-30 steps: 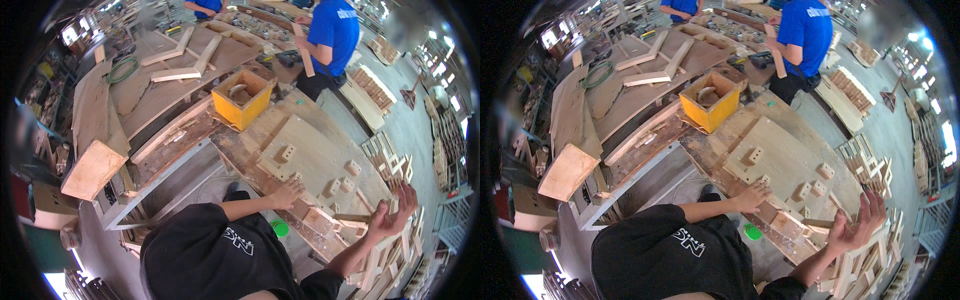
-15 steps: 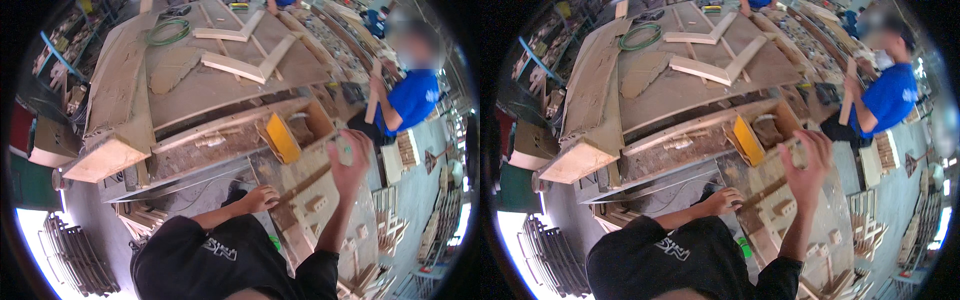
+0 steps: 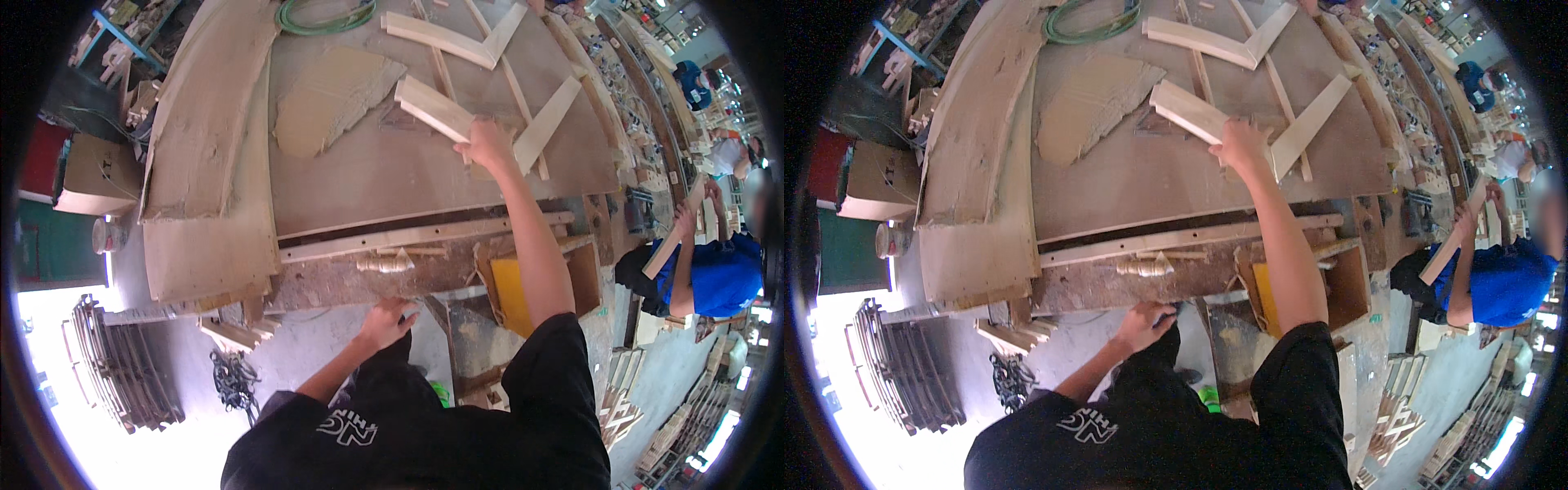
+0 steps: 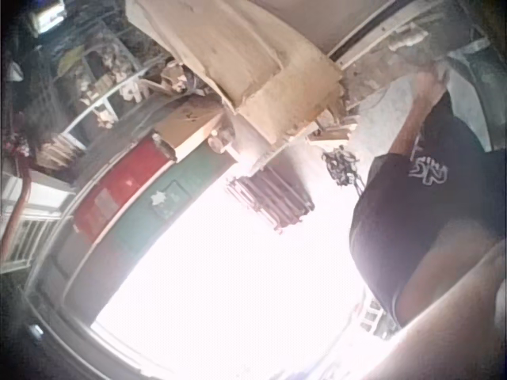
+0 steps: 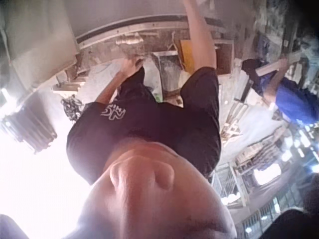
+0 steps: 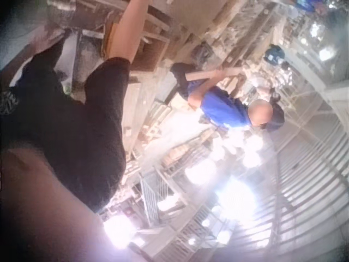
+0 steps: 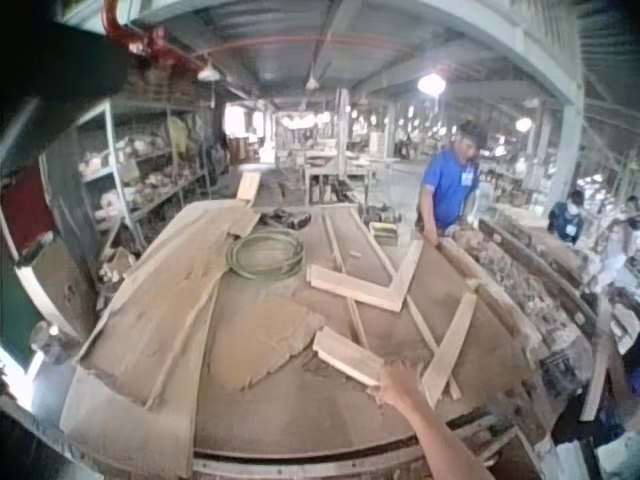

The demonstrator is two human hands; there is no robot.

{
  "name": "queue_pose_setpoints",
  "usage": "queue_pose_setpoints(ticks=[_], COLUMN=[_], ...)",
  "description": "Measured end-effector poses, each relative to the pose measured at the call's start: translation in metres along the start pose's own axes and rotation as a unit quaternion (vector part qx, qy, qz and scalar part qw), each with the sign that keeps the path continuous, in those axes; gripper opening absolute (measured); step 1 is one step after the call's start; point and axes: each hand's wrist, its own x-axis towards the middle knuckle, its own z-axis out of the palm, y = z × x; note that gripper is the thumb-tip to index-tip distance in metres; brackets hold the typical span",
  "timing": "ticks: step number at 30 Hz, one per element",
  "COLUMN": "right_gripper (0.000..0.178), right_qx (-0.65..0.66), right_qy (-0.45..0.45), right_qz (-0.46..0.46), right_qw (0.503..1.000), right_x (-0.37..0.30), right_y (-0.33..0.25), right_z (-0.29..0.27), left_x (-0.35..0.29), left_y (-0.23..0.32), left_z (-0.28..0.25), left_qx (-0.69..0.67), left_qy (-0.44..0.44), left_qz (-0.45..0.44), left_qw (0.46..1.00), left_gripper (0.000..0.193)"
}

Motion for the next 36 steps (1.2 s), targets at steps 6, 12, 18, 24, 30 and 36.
queue_pose_setpoints(ticks=[6, 12, 18, 24, 30, 36], right_gripper=[0.068, 0.058, 0.082, 0.083, 0.084, 0.08], right_qx=[0.075, 0.397, 0.563, 0.493, 0.277, 0.2], right_qy=[-0.03, 0.116, 0.376, 0.462, 0.343, 0.539], right_qz=[-0.009, -0.038, 0.087, 0.312, 0.477, 0.645], right_qw=[0.997, 0.91, 0.73, 0.667, 0.761, 0.504], right_x=[-0.01, -0.138, -0.451, -0.751, -0.893, -0.92], right_y=[0.015, 0.086, 0.185, 0.113, -0.038, -0.093], right_z=[-0.059, -0.207, -0.203, -0.164, -0.201, -0.1], left_x=[0.019, 0.076, 0.145, 0.028, -0.09, -0.171], left_y=[0.011, 0.066, 0.251, 0.274, 0.303, 0.286], left_z=[-0.005, -0.019, -0.052, 0.071, 0.151, 0.231], left_qx=[-0.011, -0.044, 0.04, -0.027, -0.101, 0.008], left_qy=[0.026, 0.037, 0.093, -0.4, -0.472, -0.468], left_qz=[0.014, 0.113, 0.406, 0.533, 0.558, 0.569], left_qw=[0.999, 0.992, 0.908, 0.745, 0.675, 0.676], left_gripper=[0.02, 0.039, 0.063, 0.047, 0.041, 0.037])
